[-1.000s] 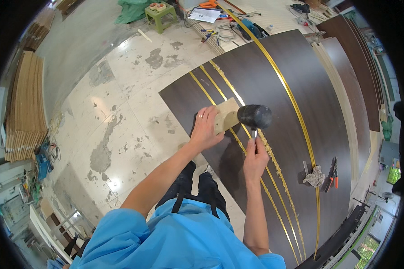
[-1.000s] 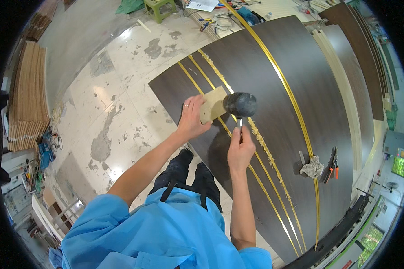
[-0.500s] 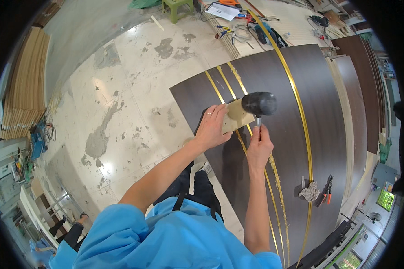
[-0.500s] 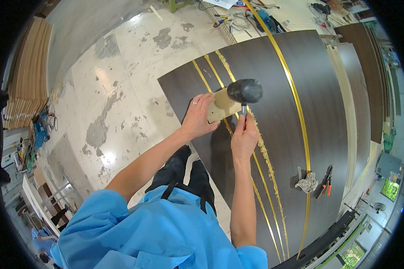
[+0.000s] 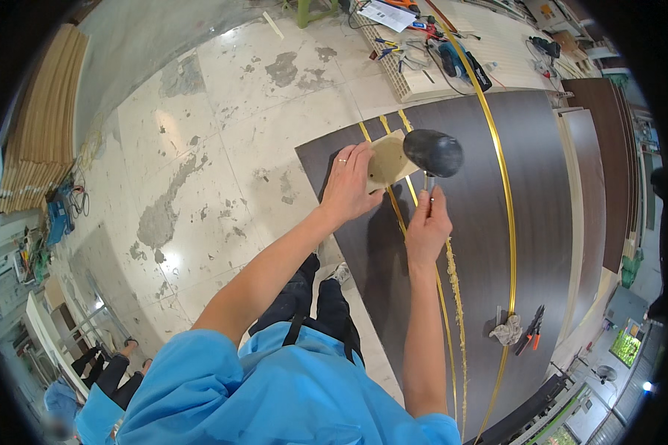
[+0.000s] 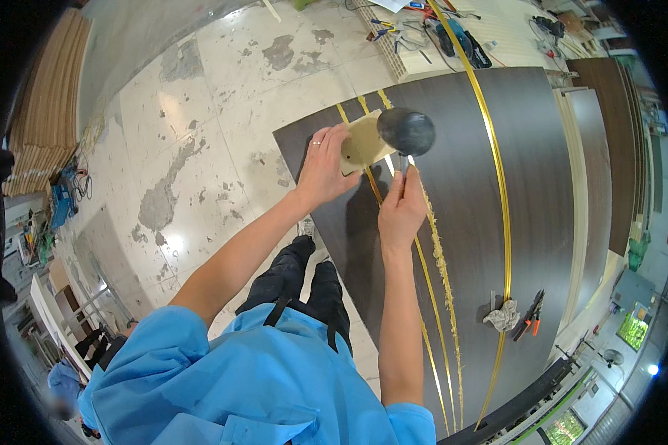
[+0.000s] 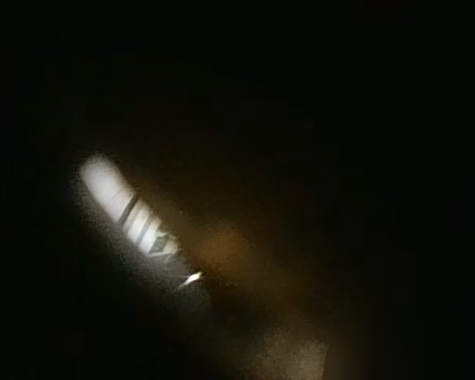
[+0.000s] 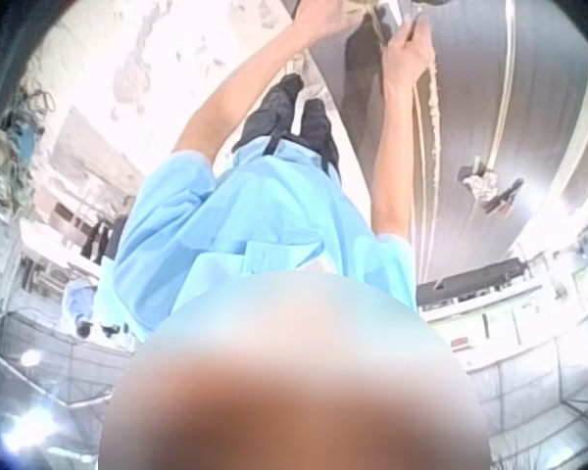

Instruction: The person uses a rubber mallet and a wooden block to tap thin gold-colored strips into grooves on a large dark wood panel. They repeatedly hammer along the strips and occasionally remove excess material by hand.

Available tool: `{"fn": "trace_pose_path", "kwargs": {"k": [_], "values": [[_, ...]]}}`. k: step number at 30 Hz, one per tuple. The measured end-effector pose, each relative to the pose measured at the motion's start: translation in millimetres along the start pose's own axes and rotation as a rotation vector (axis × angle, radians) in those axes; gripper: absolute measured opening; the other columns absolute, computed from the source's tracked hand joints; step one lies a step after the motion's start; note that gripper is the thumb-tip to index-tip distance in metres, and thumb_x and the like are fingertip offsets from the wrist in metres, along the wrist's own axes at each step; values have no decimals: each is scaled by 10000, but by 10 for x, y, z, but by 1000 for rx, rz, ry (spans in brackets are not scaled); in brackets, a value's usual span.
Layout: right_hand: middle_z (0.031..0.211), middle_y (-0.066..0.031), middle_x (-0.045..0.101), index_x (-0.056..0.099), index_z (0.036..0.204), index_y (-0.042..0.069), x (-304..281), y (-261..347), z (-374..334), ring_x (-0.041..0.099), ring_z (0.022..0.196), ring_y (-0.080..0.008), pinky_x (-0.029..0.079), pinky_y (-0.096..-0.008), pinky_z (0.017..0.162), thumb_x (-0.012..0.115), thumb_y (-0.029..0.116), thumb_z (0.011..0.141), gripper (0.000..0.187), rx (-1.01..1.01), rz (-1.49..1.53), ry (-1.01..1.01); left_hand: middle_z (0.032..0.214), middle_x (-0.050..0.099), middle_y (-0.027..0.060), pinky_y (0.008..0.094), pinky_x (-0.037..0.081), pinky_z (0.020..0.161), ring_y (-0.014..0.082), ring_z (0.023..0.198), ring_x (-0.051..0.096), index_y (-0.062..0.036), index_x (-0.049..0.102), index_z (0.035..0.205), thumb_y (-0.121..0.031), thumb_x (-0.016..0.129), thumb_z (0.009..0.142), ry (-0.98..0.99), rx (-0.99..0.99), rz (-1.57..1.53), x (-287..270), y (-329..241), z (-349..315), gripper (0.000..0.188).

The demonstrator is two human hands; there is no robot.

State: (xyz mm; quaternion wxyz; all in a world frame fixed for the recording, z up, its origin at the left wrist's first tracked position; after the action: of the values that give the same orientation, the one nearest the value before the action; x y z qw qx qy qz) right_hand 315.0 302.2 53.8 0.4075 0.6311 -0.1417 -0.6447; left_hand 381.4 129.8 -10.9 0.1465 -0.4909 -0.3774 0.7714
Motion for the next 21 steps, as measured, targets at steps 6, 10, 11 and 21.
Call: {"fn": "trace_pose_path", "kwargs": {"k": [6,10,11,21], "values": [[833,-243,675,673,1131,-32,175,46,170,654,719,-411,493,-492,663,617,166,1082,211,99,-52,83,1523,517,222,505,385,1221,425,1422,455,32,516,1383,-192,898,704,-7,-33,3,-46,68,112,810],[793,-244,660,682,1113,-36,212,100,223,637,676,-415,483,-492,641,614,172,1085,221,3,-68,86,1531,513,212,506,380,1225,423,1426,451,28,522,1385,-195,897,705,-26,-30,6,-60,70,135,807],[779,-239,653,684,1116,-37,228,109,246,627,659,-410,479,-488,633,612,172,1087,223,-1,-86,157,1531,513,211,506,379,1226,423,1426,451,26,524,1383,-194,896,706,-21,-47,13,-59,72,141,804],[805,-167,688,700,1284,-46,293,225,487,611,709,-234,514,-391,698,592,225,1114,338,61,-209,169,1541,497,215,512,364,1236,430,1438,435,30,526,1388,-199,892,709,-38,-100,13,-54,104,139,805]]}}
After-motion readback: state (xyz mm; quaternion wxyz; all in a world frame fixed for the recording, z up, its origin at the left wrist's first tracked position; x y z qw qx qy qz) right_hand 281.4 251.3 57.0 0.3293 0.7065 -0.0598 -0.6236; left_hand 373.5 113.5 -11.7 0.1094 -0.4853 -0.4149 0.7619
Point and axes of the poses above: each hand's wrist, its own z-axis towards the middle knuckle, its own x-axis out of the palm, y = z × x, the point moved 2 cm from there along z, towards the middle knuckle
